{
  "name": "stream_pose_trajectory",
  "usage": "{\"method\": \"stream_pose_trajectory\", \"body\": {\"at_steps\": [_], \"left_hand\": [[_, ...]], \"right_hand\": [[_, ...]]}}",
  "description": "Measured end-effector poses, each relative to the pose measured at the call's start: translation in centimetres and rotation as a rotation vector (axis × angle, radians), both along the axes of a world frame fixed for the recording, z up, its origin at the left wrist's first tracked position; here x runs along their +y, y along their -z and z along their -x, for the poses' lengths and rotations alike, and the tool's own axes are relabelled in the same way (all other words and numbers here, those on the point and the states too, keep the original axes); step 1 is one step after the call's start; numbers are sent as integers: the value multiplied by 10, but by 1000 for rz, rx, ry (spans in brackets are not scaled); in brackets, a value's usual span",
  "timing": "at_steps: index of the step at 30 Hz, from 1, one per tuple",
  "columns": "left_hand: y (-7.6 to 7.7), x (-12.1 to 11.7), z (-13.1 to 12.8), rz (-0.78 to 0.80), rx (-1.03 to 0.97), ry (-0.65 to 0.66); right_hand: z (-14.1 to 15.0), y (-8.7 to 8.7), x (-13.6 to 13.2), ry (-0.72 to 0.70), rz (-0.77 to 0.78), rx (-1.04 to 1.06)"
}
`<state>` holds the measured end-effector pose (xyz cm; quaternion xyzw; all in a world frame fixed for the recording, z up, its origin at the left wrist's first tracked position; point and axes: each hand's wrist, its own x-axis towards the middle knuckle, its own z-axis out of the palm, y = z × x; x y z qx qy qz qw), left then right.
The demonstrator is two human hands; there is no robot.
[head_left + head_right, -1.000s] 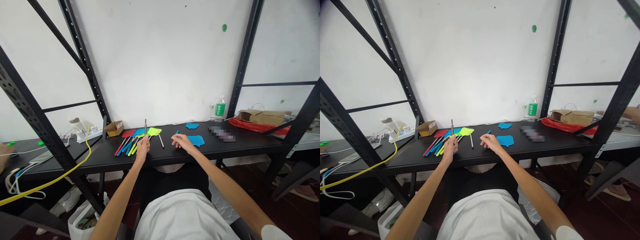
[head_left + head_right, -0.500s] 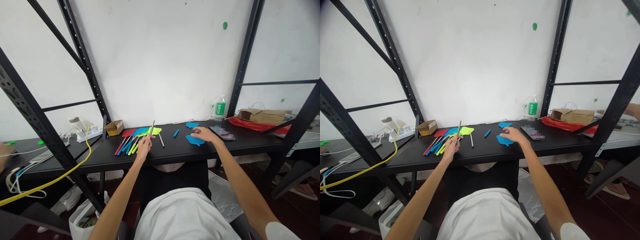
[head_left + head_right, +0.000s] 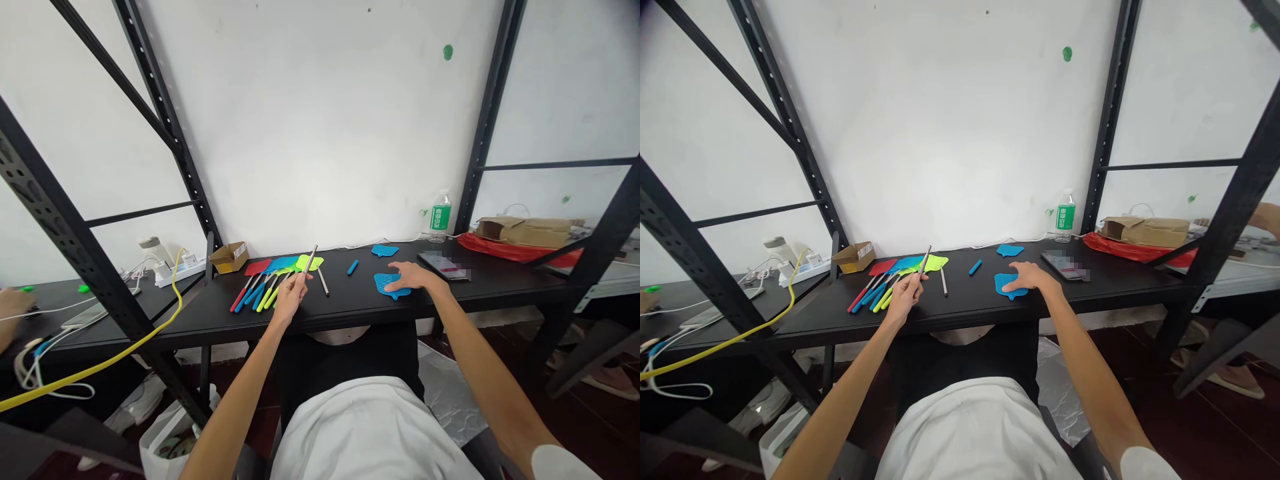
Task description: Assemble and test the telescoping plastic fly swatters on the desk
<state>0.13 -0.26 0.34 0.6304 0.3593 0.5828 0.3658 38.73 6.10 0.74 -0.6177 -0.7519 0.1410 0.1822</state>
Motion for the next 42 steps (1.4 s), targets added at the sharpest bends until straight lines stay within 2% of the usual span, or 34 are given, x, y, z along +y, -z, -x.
{"method": "stream_pose_trajectory", "body": {"at_steps": [8,15,20,27,34,42], "left_hand": [[1,2,0,-8,58,-2],[3,4,0,-24,92,-5],[3,4,1,-27,96,-2],[3,3,-1,-28,106,-15],[0,1,-3,-21,101,-7],[2,3,-2,-22,115,-4]], "right_hand": [[9,-9,-7,-9,19,85],[29,-22,-13,2,-355,168],[53,-22,-20,-90,-452,187],[68,-24,-29,-193,-453,163],[70,-25,-32,-136,-443,124],[79,-29,-41,-198,-422,95]]}}
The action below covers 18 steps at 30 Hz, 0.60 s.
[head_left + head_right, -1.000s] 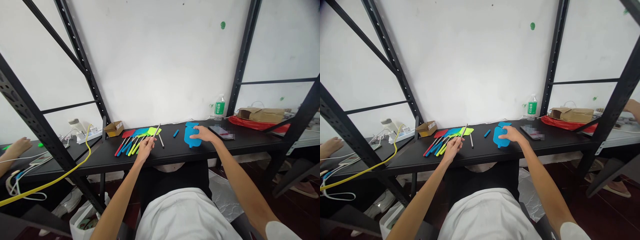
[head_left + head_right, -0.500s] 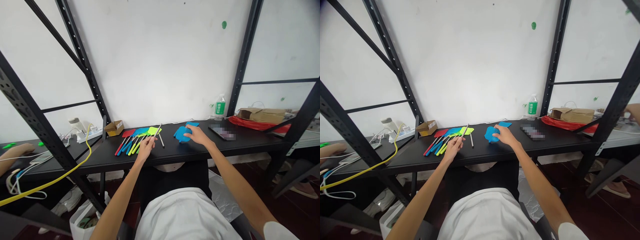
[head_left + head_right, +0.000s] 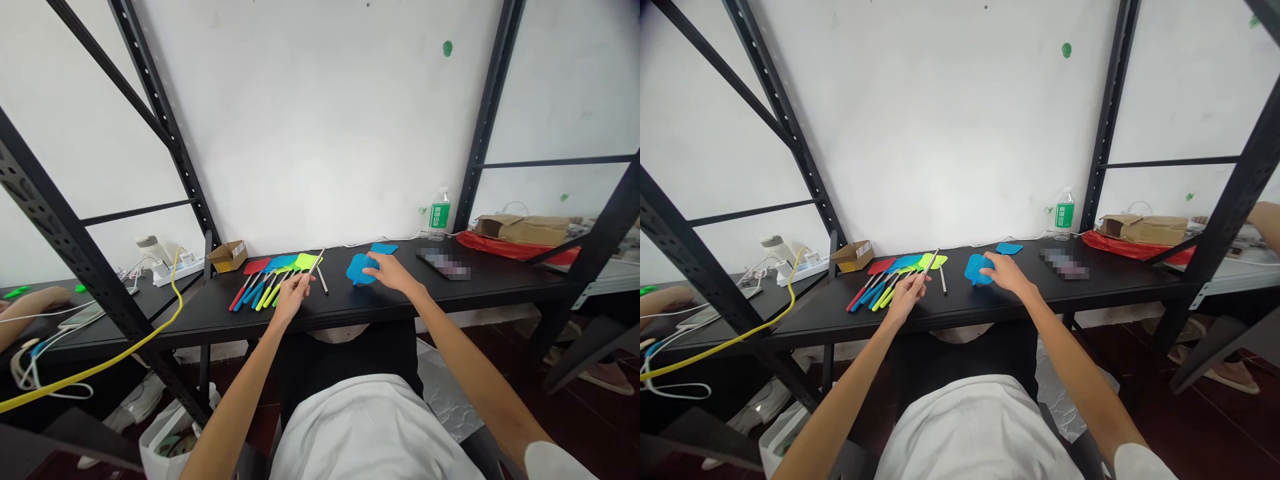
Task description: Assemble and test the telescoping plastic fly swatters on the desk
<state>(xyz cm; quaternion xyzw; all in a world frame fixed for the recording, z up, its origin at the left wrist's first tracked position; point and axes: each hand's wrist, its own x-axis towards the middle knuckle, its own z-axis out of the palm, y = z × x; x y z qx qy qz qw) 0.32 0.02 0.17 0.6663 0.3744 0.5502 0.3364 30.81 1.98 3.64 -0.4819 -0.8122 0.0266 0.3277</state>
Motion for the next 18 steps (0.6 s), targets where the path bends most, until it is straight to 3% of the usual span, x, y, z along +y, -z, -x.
{"method": "stream_pose_trajectory", "body": {"at_steps": [9,18], "left_hand": [[3,4,2,0,23,-1],[1,2,0,6,23,-3]], "right_hand": [[-13,-1,6,74,22,-79],[-6,-1,4,22,33,-54]]}}
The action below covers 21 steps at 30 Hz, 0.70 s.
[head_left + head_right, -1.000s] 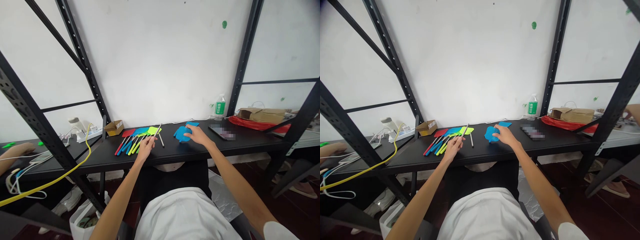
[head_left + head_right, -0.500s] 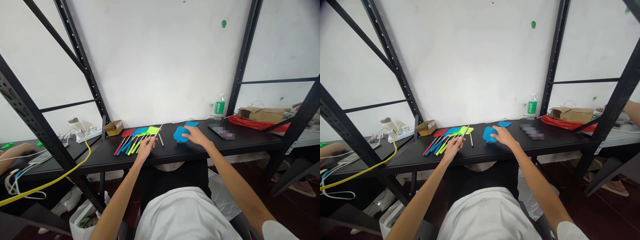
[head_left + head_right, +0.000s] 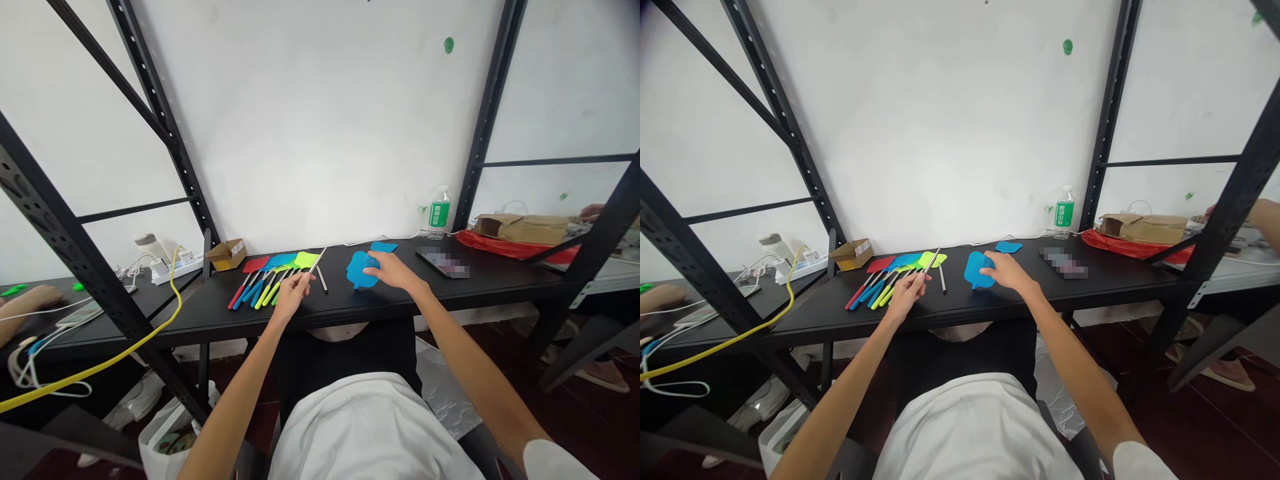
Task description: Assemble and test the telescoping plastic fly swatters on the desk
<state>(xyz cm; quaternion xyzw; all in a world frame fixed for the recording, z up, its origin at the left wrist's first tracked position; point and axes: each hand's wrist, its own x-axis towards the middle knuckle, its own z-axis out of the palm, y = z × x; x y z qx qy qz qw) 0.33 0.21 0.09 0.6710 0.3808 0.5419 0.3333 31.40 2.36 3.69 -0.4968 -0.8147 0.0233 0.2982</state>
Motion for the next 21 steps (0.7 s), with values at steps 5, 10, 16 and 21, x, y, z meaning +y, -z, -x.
{"method": "stream_pose_trajectory", "body": {"at_steps": [5,10,16,21], "left_hand": [[1,0,0,-6,4,-5],[1,0,0,-6,10,-6],[2,1,1,-18,24,-9],[2,2,1,-23,31,-9]], "right_hand": [[8,-2,-6,117,-11,-67],[6,-3,-9,179,-8,-102],[1,-6,-10,170,-11,-117],[-4,-6,-8,198,-12,-150]]}}
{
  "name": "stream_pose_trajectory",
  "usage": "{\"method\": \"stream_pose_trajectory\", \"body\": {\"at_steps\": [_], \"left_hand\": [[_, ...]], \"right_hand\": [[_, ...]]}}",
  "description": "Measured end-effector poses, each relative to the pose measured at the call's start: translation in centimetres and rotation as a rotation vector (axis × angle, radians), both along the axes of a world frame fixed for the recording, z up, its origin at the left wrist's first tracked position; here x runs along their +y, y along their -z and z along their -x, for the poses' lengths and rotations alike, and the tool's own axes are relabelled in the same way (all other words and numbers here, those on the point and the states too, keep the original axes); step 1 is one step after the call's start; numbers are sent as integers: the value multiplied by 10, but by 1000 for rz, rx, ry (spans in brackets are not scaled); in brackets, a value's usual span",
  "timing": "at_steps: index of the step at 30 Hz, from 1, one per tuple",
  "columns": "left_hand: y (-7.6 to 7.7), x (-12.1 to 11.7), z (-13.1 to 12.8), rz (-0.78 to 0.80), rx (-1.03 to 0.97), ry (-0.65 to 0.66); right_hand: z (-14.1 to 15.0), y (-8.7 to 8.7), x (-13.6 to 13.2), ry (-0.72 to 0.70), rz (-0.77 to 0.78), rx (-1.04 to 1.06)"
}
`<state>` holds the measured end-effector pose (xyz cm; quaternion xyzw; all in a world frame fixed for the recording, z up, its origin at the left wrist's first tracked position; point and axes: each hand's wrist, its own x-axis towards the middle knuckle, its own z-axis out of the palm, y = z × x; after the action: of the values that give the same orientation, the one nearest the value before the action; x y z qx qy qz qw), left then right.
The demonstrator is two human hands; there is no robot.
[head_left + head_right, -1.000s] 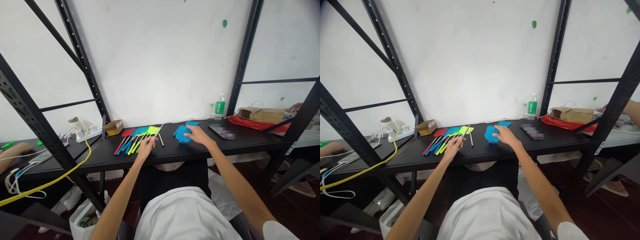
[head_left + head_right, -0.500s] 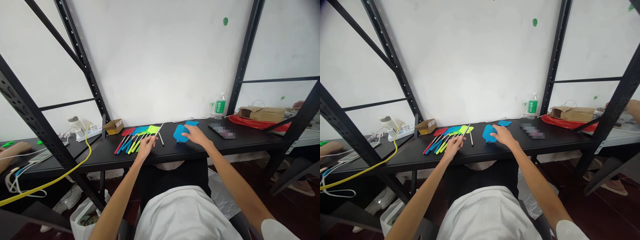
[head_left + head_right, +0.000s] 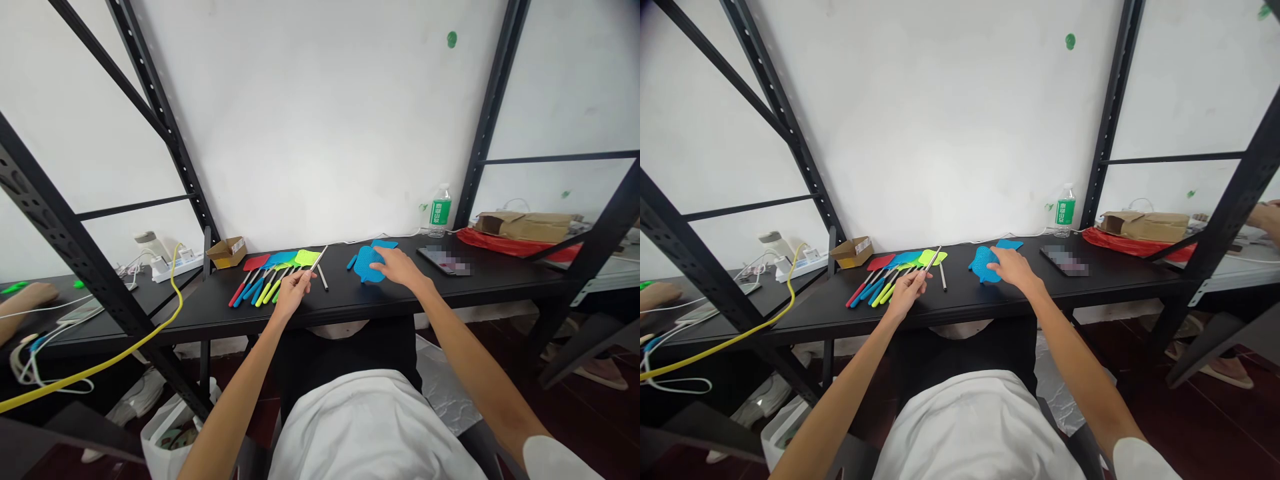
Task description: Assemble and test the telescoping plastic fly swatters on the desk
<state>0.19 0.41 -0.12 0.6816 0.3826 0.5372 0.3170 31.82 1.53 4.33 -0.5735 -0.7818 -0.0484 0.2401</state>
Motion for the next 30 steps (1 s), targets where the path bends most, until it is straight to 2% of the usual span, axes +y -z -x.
{"method": "stream_pose_trajectory", "body": {"at_steps": [6,13,20,24,30], "left_hand": [[-1,-1,-1,5,-12,14],[-1,-2,-1,17,-7,13],[-4,-6,-3,18,10,18],[-4,-5,-2,2,38,9],[-3,-4,0,-28,86,8]], "right_hand": [[-8,3,6,51,34,-9],[-16,7,12,4,2,3],[-9,4,9,-41,9,0],[-4,-4,0,-113,-38,63],[8,-27,-23,-217,-249,360]]}}
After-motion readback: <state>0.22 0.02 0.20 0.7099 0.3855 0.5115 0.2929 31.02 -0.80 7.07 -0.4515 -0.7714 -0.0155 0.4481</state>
